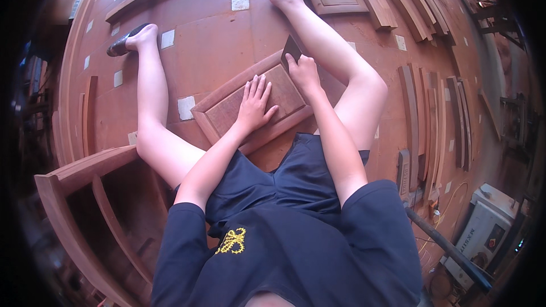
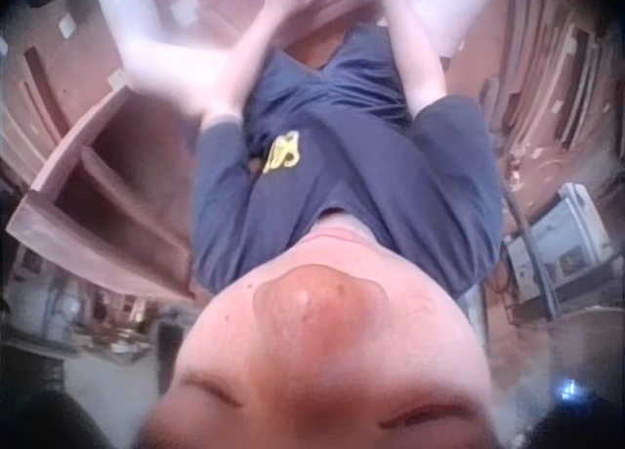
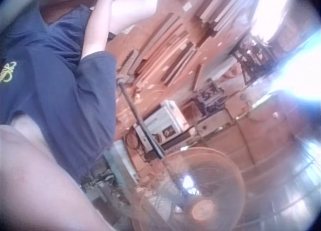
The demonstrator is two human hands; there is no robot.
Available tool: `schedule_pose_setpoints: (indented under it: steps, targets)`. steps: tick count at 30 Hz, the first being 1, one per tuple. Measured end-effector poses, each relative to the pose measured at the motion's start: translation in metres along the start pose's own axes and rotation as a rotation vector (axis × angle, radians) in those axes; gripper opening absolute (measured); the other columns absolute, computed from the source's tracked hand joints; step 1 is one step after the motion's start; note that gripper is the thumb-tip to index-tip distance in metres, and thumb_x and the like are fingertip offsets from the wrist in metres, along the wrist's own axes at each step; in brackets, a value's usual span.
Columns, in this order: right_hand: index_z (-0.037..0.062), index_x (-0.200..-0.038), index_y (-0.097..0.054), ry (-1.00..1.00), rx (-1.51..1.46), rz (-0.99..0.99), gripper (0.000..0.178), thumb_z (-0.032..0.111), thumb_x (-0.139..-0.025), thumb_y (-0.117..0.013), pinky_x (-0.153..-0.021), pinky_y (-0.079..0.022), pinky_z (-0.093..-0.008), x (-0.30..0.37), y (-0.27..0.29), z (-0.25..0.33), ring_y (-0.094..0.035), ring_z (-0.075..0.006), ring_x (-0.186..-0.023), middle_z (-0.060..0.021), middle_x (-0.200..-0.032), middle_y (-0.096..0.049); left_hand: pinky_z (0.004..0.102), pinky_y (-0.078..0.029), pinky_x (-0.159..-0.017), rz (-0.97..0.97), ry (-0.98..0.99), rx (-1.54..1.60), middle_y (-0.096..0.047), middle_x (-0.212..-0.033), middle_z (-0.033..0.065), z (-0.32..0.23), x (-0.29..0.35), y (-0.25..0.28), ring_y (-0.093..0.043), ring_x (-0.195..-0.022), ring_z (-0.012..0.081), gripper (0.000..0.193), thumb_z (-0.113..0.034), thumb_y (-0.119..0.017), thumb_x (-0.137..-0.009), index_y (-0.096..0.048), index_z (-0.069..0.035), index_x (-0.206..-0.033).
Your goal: The person sits on the floor and sands a rectangular wooden panel using a sanding block. They repeatedly rub the surface, flip the panel, and continue sanding different areas.
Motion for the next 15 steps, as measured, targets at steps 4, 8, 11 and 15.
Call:
schedule_pose_setpoints:
  steps: [4, 8, 11, 15]
  targets:
    - [-0.0043, -0.098, -0.066, 0.066, 0.057, 0.015, 0.034, 0.029, -0.093, -0.058, -0.073, -0.052, -0.0507, 0.006, -0.003, 0.013, -0.063, -0.0455, -0.086, -0.0293, -0.084, -0.064, 0.0520, -0.014, -0.118, -0.021, 0.055, 0.024, -0.030, -0.152, 0.0226, 0.000, 0.002, -0.004, -0.021, -0.144, 0.0383, 0.069, -0.044, -0.057, -0.090, -0.043, 0.002, -0.140]
    - [-0.0011, -0.097, -0.067, 0.161, 0.084, 0.049, 0.032, 0.029, -0.092, -0.058, -0.076, -0.051, -0.0521, 0.013, -0.006, 0.015, -0.062, -0.0458, -0.089, -0.0290, -0.086, -0.065, 0.0518, -0.015, -0.118, -0.039, 0.053, 0.023, -0.033, -0.151, 0.0219, 0.004, 0.002, -0.005, -0.023, -0.143, 0.0381, 0.066, -0.042, -0.057, -0.090, -0.045, 0.001, -0.138]
    - [0.0010, -0.096, -0.068, 0.085, 0.071, 0.013, 0.031, 0.030, -0.091, -0.058, -0.077, -0.051, -0.0524, 0.015, -0.006, 0.017, -0.062, -0.0460, -0.089, -0.0283, -0.087, -0.065, 0.0520, -0.016, -0.117, -0.044, 0.055, 0.043, -0.034, -0.150, 0.0219, 0.003, 0.002, -0.004, -0.024, -0.143, 0.0379, 0.064, -0.040, -0.057, -0.090, -0.045, 0.001, -0.138]
    - [-0.0034, -0.094, -0.068, -0.043, 0.054, 0.030, 0.034, 0.030, -0.091, -0.059, -0.077, -0.052, -0.0502, 0.015, -0.007, 0.013, -0.064, -0.0442, -0.090, -0.0287, -0.085, -0.066, 0.0523, -0.016, -0.117, -0.048, 0.053, 0.038, -0.034, -0.150, 0.0219, 0.003, 0.002, -0.005, -0.024, -0.143, 0.0379, 0.064, -0.039, -0.058, -0.089, -0.046, 0.000, -0.138]
Point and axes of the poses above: each hand's wrist, its own x-axis away from the middle knuckle, its own y-axis out of the back of the hand, z = x × y, the point moved 2 cm from there along -x, towards the middle knuckle
